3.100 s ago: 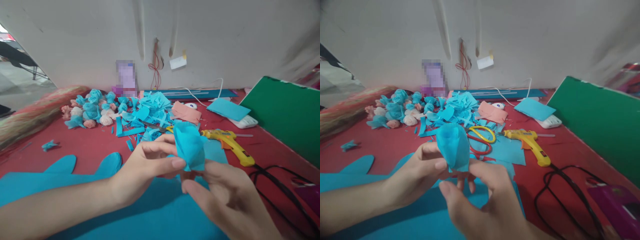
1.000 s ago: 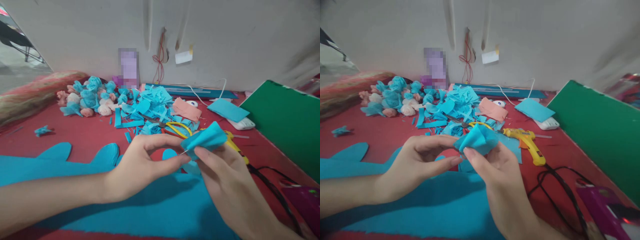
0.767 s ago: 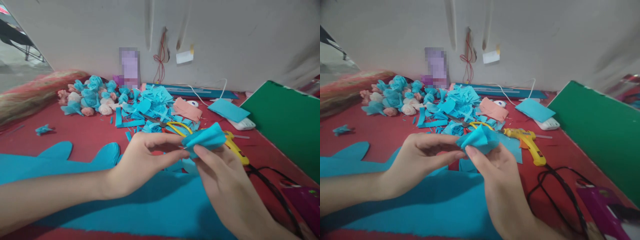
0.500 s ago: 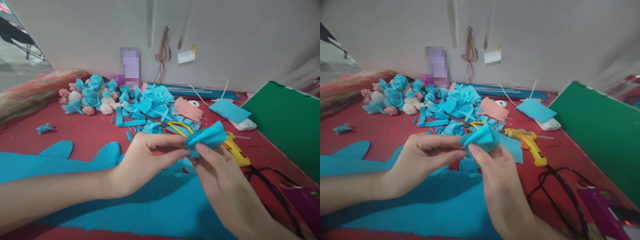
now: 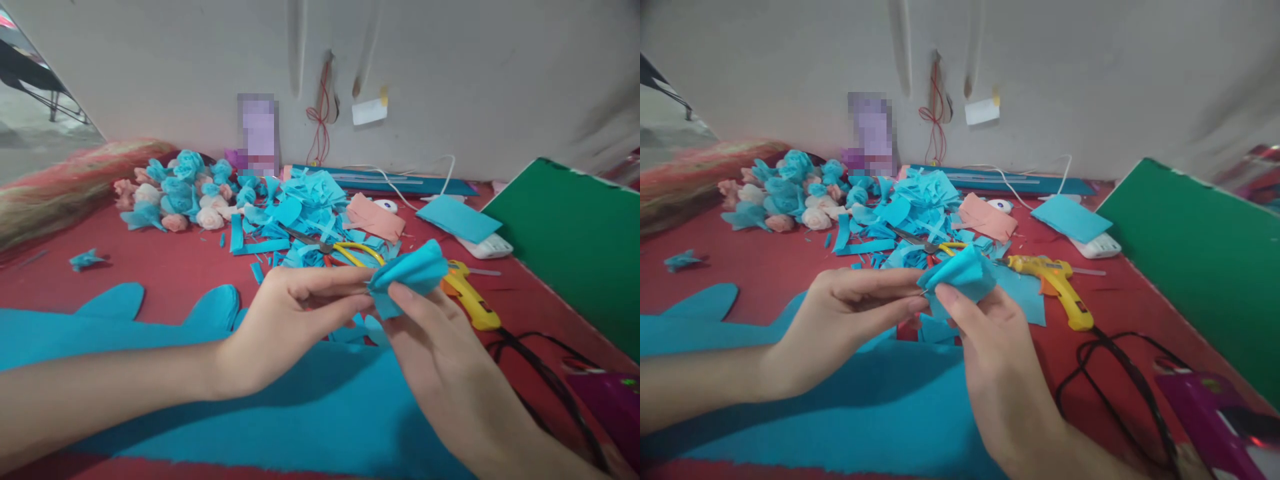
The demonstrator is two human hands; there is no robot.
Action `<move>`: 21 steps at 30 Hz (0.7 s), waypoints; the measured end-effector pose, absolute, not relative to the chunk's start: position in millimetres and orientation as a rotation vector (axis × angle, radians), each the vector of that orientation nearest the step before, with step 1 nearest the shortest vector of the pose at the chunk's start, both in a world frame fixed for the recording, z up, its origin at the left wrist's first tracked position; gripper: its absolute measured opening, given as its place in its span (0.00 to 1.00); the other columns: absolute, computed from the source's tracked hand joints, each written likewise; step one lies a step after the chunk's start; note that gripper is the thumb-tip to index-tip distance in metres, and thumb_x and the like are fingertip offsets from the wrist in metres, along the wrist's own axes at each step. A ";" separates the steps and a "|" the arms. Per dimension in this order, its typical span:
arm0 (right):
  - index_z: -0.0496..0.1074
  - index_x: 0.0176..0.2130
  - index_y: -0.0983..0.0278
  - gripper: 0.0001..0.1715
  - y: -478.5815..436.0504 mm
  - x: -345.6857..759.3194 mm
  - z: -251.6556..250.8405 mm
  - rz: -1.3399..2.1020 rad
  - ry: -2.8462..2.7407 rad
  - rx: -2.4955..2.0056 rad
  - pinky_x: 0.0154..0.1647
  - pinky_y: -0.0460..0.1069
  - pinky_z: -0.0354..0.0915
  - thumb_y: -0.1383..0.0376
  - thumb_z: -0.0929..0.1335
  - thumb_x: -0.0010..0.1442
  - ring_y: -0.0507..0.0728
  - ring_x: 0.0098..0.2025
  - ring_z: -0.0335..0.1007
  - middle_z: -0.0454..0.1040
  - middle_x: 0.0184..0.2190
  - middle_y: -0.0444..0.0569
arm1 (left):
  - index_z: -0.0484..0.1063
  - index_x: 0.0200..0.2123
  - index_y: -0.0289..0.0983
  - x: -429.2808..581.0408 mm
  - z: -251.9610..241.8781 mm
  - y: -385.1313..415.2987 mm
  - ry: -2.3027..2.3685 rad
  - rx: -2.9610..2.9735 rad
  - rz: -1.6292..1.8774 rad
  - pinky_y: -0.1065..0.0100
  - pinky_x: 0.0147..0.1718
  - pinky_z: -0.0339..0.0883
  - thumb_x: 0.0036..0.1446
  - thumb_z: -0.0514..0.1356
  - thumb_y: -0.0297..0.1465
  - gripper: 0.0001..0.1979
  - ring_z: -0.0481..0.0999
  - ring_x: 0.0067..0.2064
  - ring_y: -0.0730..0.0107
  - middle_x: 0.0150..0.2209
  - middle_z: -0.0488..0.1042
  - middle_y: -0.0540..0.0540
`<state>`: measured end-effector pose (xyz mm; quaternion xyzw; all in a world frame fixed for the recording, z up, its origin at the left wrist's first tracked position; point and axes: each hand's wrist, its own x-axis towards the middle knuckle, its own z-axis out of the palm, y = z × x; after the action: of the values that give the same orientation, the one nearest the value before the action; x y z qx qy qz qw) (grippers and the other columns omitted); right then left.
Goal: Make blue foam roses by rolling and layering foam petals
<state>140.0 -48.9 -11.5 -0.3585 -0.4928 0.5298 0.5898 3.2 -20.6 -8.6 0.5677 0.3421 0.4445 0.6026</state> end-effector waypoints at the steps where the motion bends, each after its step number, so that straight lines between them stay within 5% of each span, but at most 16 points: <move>1: 0.73 0.33 0.50 0.13 -48.8 139.7 -11.8 1.235 -1.147 -0.831 0.27 0.41 0.72 0.69 0.63 0.57 0.51 0.37 0.72 0.74 0.33 0.37 | 0.78 0.31 0.43 3.2 -8.9 -20.3 0.805 1.305 1.023 0.83 0.22 0.70 0.44 0.62 0.22 0.12 0.75 0.23 0.80 0.24 0.78 0.57; 10: 0.71 0.35 0.48 0.09 -46.6 142.4 -18.9 1.272 -1.124 -0.871 0.27 0.46 0.71 0.62 0.63 0.58 0.55 0.38 0.71 0.73 0.34 0.39 | 0.77 0.32 0.43 2.8 -11.7 -20.6 0.792 1.267 0.983 0.81 0.22 0.71 0.46 0.62 0.25 0.10 0.75 0.24 0.78 0.24 0.77 0.55; 21: 0.70 0.32 0.57 0.07 -48.9 141.0 -17.1 1.255 -1.096 -0.879 0.23 0.46 0.71 0.65 0.63 0.58 0.54 0.30 0.72 0.74 0.30 0.43 | 0.76 0.35 0.39 6.2 -11.7 -18.1 0.670 1.089 0.859 0.82 0.22 0.71 0.50 0.60 0.25 0.08 0.76 0.25 0.78 0.26 0.78 0.52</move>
<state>141.0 -48.9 -17.1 -0.3773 -0.4707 0.5386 0.5882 6.2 -18.1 -11.7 0.4923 0.3028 0.3884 0.7177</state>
